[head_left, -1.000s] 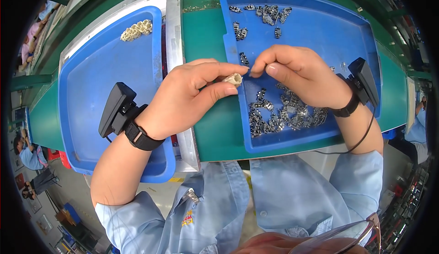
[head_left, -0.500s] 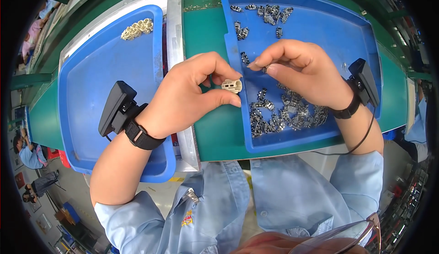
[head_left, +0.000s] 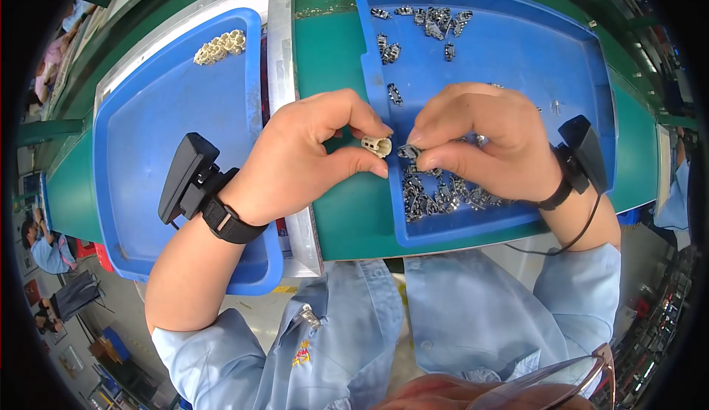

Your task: The person picks up a plastic housing and a metal component by hand, joins them together, and places the assembled unit onto a tray. After repeating this process, the person sets the tray aside and pulls a larger tray of plastic housings toward them.

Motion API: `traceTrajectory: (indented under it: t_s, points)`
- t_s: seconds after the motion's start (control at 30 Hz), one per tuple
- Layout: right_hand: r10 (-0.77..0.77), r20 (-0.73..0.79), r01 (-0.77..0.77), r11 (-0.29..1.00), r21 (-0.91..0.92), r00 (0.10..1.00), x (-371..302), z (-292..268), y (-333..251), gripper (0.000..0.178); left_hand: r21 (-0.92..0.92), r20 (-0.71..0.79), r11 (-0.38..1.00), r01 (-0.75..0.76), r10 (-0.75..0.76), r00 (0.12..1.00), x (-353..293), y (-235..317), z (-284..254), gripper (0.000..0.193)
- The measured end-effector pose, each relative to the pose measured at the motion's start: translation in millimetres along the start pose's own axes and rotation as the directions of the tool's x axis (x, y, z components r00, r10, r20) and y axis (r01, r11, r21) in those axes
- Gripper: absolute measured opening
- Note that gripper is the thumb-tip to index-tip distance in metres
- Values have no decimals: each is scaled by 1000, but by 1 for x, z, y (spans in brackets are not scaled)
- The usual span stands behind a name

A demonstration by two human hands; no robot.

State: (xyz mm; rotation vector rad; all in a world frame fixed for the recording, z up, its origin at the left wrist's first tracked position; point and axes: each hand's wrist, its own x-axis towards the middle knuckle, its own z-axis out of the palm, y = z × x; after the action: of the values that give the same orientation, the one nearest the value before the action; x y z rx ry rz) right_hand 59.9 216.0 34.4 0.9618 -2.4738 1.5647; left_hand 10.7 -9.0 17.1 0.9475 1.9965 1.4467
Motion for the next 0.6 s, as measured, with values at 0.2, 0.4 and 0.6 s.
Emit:
traceTrajectory:
  t_s: [0.2, 0.4, 0.6]
  points:
    - [-2, -11, 1, 1000, -18, 1000, 0, 10, 0, 18, 157, 18, 984, -84, 82, 996, 0, 1, 1, 30]
    - [-10, -37, 9, 999, -46, 999, 0, 14, 2, 13, 160, 6, 983, -91, 91, 996, 0, 2, 2, 30]
    - [-37, -24, 35, 996, -86, 999, 0, 13, 1, 14, 139, 1, 985, -106, 107, 994, 1, 1, 2, 30]
